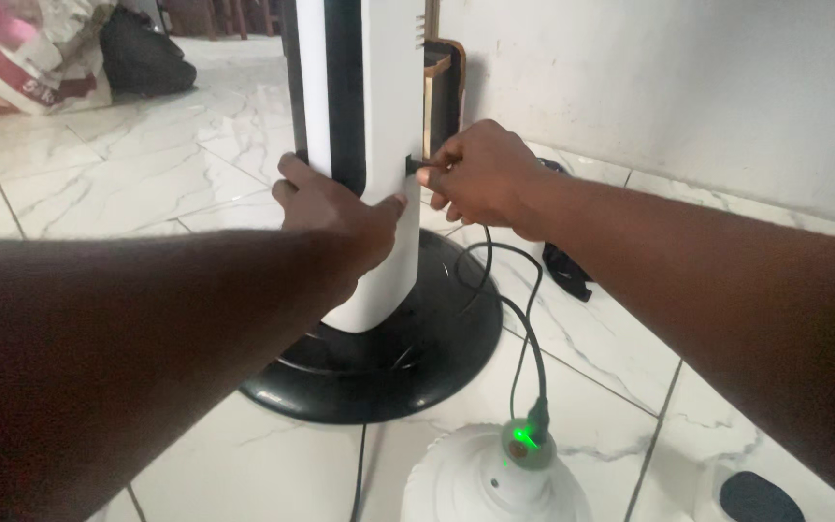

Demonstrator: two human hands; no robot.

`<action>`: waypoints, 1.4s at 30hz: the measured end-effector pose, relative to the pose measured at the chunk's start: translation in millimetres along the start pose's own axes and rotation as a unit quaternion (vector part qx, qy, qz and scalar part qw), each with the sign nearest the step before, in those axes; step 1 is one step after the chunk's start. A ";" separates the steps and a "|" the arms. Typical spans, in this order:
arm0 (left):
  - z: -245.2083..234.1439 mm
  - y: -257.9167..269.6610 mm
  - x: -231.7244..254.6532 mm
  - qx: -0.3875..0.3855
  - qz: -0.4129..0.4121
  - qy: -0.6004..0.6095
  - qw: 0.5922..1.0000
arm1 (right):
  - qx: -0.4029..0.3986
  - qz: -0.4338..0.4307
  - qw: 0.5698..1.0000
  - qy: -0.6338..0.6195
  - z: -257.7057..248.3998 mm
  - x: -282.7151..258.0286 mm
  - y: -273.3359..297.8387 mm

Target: The person plugs a smartphone charger into a power strip and connects the cable to a smartphone, then moves to another room and plugs a laptop charger into a wall socket and power strip. The person also plugs in a portable power station and a fan.

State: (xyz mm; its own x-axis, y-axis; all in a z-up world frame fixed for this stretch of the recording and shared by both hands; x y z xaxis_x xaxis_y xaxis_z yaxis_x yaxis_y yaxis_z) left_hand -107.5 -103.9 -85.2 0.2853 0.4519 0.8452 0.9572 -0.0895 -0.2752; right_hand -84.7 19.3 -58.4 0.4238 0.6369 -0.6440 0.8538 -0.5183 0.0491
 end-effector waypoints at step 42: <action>46.0 58.3 112.8 -0.144 0.329 -0.082 0.930 | -0.005 0.174 0.976 0.128 -114.4 131.1 122.8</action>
State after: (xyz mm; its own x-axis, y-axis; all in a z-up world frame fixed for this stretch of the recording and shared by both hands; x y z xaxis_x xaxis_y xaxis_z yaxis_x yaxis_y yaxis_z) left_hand -21.8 -17.3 -27.0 0.8245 0.3427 0.4503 0.5590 -0.6176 -0.5533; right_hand 110.3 104.4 -49.5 0.7495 0.5460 -0.3744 0.6469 -0.7241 0.2392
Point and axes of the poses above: each hand's wrist, its own y-axis away from the middle knuckle, its own z-axis out of the palm, x = y × z, the point moved 1 cm from there along -y, towards the middle knuckle, and after that the axes turned 15 degrees about z, right-handed, at the moved point
